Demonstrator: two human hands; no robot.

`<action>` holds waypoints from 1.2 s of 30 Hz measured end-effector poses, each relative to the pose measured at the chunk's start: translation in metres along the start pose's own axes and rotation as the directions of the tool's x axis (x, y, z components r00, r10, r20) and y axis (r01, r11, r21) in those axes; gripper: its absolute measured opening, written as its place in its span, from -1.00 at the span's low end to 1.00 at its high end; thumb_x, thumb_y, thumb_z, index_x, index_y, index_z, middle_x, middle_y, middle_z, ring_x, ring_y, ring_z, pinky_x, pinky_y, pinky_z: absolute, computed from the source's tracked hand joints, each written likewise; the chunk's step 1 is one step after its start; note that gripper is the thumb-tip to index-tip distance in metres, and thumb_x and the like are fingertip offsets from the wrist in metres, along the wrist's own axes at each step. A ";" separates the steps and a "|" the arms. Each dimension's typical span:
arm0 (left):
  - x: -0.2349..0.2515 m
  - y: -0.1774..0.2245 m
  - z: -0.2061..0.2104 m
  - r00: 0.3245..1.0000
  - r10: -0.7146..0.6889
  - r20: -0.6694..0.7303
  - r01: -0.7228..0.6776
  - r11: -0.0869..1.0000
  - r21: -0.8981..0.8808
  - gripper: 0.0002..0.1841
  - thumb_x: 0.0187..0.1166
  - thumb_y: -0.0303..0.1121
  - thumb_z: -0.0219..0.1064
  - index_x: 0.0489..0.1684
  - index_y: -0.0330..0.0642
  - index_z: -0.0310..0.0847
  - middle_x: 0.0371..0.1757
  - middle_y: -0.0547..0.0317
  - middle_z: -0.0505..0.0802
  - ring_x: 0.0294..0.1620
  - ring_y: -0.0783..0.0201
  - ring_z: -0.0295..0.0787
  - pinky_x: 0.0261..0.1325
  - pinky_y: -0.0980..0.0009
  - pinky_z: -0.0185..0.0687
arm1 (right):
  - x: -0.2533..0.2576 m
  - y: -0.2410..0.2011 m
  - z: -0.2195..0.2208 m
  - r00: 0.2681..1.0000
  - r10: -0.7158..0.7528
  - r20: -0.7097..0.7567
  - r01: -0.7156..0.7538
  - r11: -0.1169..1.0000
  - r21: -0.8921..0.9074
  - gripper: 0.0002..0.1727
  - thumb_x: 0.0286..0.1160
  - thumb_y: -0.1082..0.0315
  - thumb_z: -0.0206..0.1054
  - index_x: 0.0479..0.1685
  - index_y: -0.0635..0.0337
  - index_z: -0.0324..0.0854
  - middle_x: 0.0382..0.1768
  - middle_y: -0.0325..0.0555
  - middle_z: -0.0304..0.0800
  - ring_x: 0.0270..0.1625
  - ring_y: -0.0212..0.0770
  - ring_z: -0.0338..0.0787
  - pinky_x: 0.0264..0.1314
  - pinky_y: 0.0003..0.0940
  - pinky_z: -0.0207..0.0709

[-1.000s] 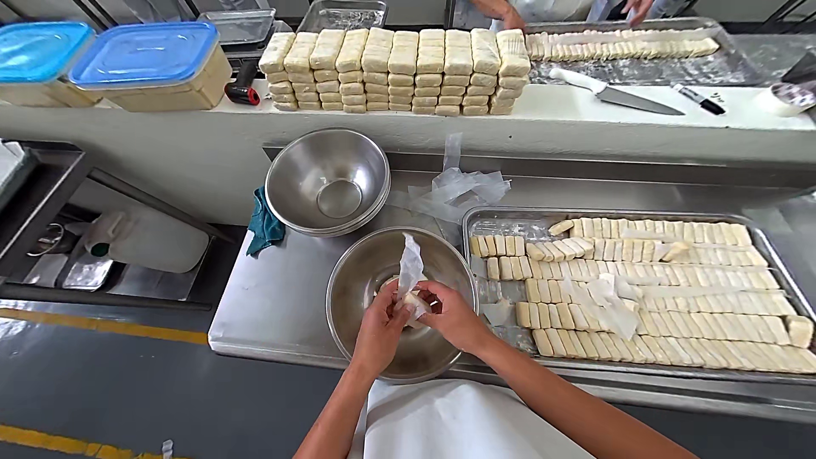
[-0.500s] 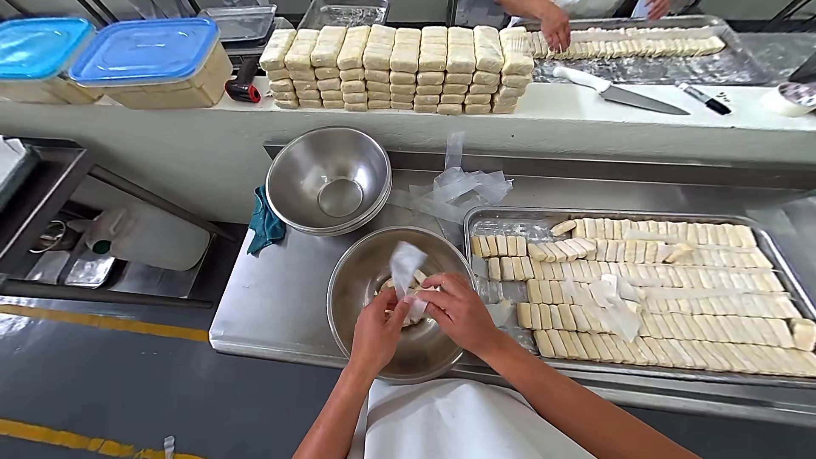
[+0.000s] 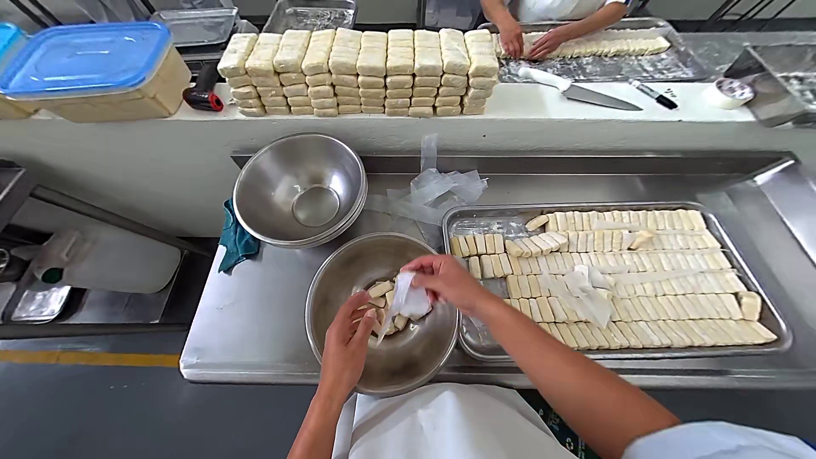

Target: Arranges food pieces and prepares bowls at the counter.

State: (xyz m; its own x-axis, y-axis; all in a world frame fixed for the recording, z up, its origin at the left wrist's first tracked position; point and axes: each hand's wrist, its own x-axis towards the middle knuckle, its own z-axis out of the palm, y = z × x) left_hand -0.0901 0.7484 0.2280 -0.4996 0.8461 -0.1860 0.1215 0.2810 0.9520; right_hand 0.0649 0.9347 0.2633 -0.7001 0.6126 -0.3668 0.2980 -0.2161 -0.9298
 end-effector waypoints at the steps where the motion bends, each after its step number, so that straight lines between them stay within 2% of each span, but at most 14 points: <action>1: -0.001 -0.001 -0.001 1.000 -0.011 -0.003 0.011 1.000 -0.004 -0.51 0.70 -0.22 0.17 0.50 -0.35 0.49 0.36 -0.05 0.76 0.28 0.22 0.78 0.34 0.27 0.71 | 0.015 0.001 -0.015 0.999 0.033 -0.025 -0.031 0.997 0.065 -0.72 0.62 0.51 0.26 0.23 0.33 0.66 -0.36 -0.15 0.76 -0.56 -0.45 0.55 -0.52 -0.53 0.46; 4: -0.004 -0.004 -0.002 0.999 -0.037 -0.014 0.037 0.999 -0.006 -0.49 0.68 -0.22 0.17 0.51 -0.36 0.48 0.37 -0.08 0.76 0.29 0.21 0.78 0.33 0.28 0.72 | 0.074 0.001 -0.070 0.967 0.053 -0.247 0.035 0.940 0.340 -0.71 0.68 0.50 0.16 0.30 0.31 0.54 -0.23 -0.19 0.78 -0.33 -0.43 0.72 -0.19 -0.52 0.65; 6: -0.006 -0.003 -0.001 0.999 -0.043 -0.021 0.043 0.999 -0.012 -0.49 0.68 -0.22 0.18 0.51 -0.38 0.47 0.38 -0.09 0.75 0.30 0.21 0.77 0.33 0.30 0.71 | 0.108 0.000 -0.104 0.924 0.029 -0.382 0.128 0.917 0.377 -0.60 0.71 0.54 0.12 0.49 0.32 0.38 0.03 -0.02 0.77 -0.14 -0.25 0.85 0.01 -0.36 0.76; 9: -0.010 -0.003 0.001 0.999 -0.035 -0.030 0.034 0.999 -0.024 -0.48 0.67 -0.22 0.19 0.51 -0.39 0.46 0.39 -0.08 0.74 0.31 0.21 0.77 0.33 0.30 0.72 | 0.129 0.017 -0.150 0.888 -0.063 -0.456 0.034 0.997 -0.073 -0.40 0.66 0.49 0.19 0.69 0.38 0.23 0.53 0.27 0.51 0.28 0.00 0.80 0.28 -0.11 0.74; 10: -0.012 -0.002 0.000 0.999 -0.030 -0.039 0.029 0.999 -0.025 -0.48 0.66 -0.24 0.19 0.51 -0.39 0.46 0.38 -0.08 0.75 0.29 0.22 0.78 0.31 0.31 0.73 | 0.126 0.026 -0.163 0.884 -0.117 -0.452 -0.020 0.958 -0.287 -0.48 0.64 0.45 0.22 0.56 0.44 0.39 0.46 0.34 0.57 0.35 0.11 0.75 0.37 0.04 0.67; 12: -0.014 -0.004 -0.002 0.998 -0.024 -0.060 0.022 0.999 -0.033 -0.50 0.66 -0.26 0.18 0.49 -0.39 0.47 0.36 -0.07 0.77 0.27 0.22 0.79 0.29 0.33 0.74 | 0.113 0.048 -0.176 0.918 -0.182 -0.354 -0.061 0.815 -0.577 -0.70 0.63 0.37 0.26 0.15 0.42 0.69 0.07 0.35 0.78 0.15 0.25 0.79 0.28 0.29 0.59; 13: -0.015 -0.006 -0.003 0.997 -0.028 -0.072 0.025 0.999 -0.036 -0.51 0.65 -0.27 0.18 0.48 -0.40 0.48 0.34 -0.07 0.77 0.25 0.23 0.80 0.28 0.34 0.74 | 0.107 0.060 -0.179 0.951 -0.166 -0.263 -0.055 0.742 -0.668 -0.71 0.64 0.32 0.29 0.08 0.38 0.74 0.00 0.30 0.81 0.12 0.26 0.80 0.27 0.34 0.58; 17: -0.019 -0.015 0.001 0.996 -0.082 -0.035 0.081 0.996 -0.029 -0.51 0.65 -0.28 0.20 0.49 -0.40 0.48 0.37 -0.09 0.76 0.26 0.20 0.80 0.31 0.30 0.73 | 0.093 0.111 -0.169 0.995 -0.042 -0.092 -0.058 0.508 -0.860 -0.27 0.55 -0.14 0.40 0.53 0.23 0.57 0.42 0.33 0.61 0.52 0.33 0.57 0.56 0.38 0.36; 20: -0.016 -0.011 0.006 0.997 -0.074 0.015 0.074 0.997 -0.010 -0.51 0.64 -0.29 0.21 0.48 -0.40 0.48 0.37 -0.09 0.75 0.26 0.20 0.80 0.30 0.30 0.75 | 0.094 0.129 -0.158 0.993 -0.092 -0.080 -0.040 0.380 -0.924 -0.25 0.46 -0.31 0.37 0.34 0.18 0.69 0.25 0.27 0.68 0.42 0.29 0.59 0.49 0.33 0.35; 27: -0.014 -0.002 0.004 0.998 -0.058 0.000 0.058 0.998 0.012 -0.53 0.64 -0.28 0.22 0.46 -0.36 0.51 0.36 -0.05 0.77 0.27 0.22 0.80 0.30 0.31 0.75 | 0.110 0.116 -0.158 0.992 -0.037 0.121 0.127 0.370 -0.920 -0.52 0.57 -0.08 0.35 -0.19 0.26 0.68 -0.22 0.14 0.75 -0.01 0.16 0.76 0.10 0.20 0.55; 30: -0.018 -0.004 0.001 0.998 -0.054 -0.020 0.055 0.998 0.020 -0.52 0.65 -0.28 0.21 0.46 -0.39 0.50 0.37 -0.08 0.76 0.28 0.20 0.79 0.32 0.29 0.74 | 0.108 0.108 -0.151 0.979 0.058 0.194 0.169 0.296 -0.940 -0.56 0.62 -0.05 0.29 0.12 0.14 0.72 -0.23 0.13 0.85 -0.05 0.18 0.84 0.12 0.23 0.58; 32: -0.021 -0.007 -0.001 0.998 -0.062 -0.030 0.063 0.998 0.021 -0.53 0.66 -0.28 0.20 0.46 -0.39 0.51 0.37 -0.08 0.76 0.28 0.20 0.80 0.33 0.29 0.74 | 0.107 0.107 -0.152 0.969 0.090 0.231 0.204 0.241 -0.949 -0.52 0.63 -0.10 0.26 0.16 0.11 0.75 -0.25 0.13 0.85 -0.07 0.18 0.83 0.10 0.21 0.57; 34: -0.024 -0.008 -0.003 0.997 -0.060 -0.041 0.060 0.998 0.009 -0.54 0.65 -0.29 0.21 0.45 -0.39 0.52 0.35 -0.07 0.77 0.26 0.21 0.80 0.31 0.30 0.75 | 0.106 0.105 -0.154 0.977 0.076 0.200 0.170 0.286 -0.943 -0.56 0.57 -0.10 0.32 -0.10 0.14 0.76 -0.33 0.11 0.81 -0.12 0.17 0.82 -0.01 0.23 0.57; 36: -0.026 -0.008 -0.004 0.997 -0.058 -0.053 0.057 0.998 -0.008 -0.55 0.65 -0.30 0.21 0.44 -0.38 0.53 0.34 -0.06 0.78 0.25 0.21 0.81 0.31 0.31 0.75 | 0.102 0.100 -0.161 0.996 0.002 0.084 0.073 0.469 -0.880 -0.63 0.47 0.03 0.44 -0.22 0.23 0.77 -0.31 0.17 0.80 -0.11 0.21 0.81 -0.03 0.33 0.59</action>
State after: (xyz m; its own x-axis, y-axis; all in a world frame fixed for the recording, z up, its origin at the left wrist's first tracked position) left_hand -0.0815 0.7218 0.2260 -0.5507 0.8032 -0.2272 0.0862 0.3255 0.9416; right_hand 0.1280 1.0984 0.1379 -0.7515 0.5466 -0.3695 0.6597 0.6129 -0.4350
